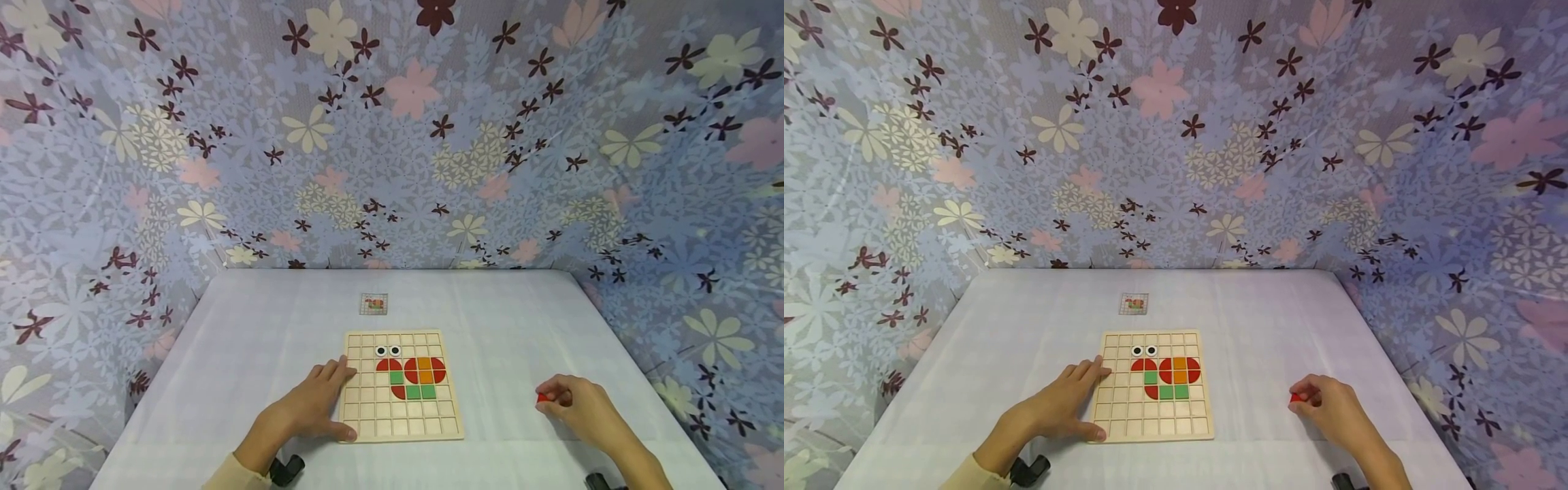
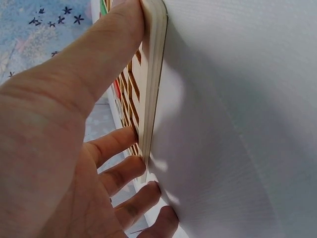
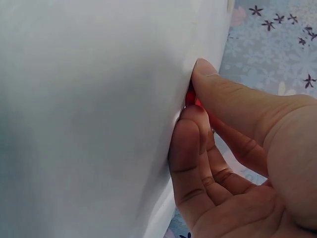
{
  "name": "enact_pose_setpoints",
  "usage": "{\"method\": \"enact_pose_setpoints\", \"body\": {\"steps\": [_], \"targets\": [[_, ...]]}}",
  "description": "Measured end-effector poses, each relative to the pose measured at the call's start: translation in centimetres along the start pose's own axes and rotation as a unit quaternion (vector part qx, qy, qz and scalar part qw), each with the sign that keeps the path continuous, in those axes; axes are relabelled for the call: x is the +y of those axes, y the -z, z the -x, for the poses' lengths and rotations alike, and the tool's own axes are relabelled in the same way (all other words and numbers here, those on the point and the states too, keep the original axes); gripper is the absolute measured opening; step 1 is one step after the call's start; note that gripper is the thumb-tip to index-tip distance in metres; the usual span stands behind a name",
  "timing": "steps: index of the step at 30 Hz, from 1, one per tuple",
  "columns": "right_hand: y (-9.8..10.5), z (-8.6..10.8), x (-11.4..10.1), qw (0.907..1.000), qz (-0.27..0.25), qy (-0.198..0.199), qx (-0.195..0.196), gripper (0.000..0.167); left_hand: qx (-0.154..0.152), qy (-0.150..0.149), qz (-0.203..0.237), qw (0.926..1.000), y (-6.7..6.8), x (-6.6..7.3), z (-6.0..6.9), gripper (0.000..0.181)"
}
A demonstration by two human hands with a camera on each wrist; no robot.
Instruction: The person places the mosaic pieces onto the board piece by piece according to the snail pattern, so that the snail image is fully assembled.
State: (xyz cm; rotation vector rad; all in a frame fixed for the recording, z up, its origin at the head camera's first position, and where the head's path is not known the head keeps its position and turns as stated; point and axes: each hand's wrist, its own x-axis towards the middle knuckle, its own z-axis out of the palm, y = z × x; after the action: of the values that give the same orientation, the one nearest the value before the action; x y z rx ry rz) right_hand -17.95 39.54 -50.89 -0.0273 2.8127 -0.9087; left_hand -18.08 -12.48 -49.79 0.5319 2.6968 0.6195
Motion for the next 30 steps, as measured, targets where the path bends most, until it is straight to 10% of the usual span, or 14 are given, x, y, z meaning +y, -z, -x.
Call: {"method": "enact_pose_setpoints", "body": {"steps": [30], "targets": [[-1.8,-0.9,-3.8,0.9920,0.001,0.118,0.045,0.011,0.001,0.003,0.000,1.0000,0.1,0.1,0.1,0.127]]}}
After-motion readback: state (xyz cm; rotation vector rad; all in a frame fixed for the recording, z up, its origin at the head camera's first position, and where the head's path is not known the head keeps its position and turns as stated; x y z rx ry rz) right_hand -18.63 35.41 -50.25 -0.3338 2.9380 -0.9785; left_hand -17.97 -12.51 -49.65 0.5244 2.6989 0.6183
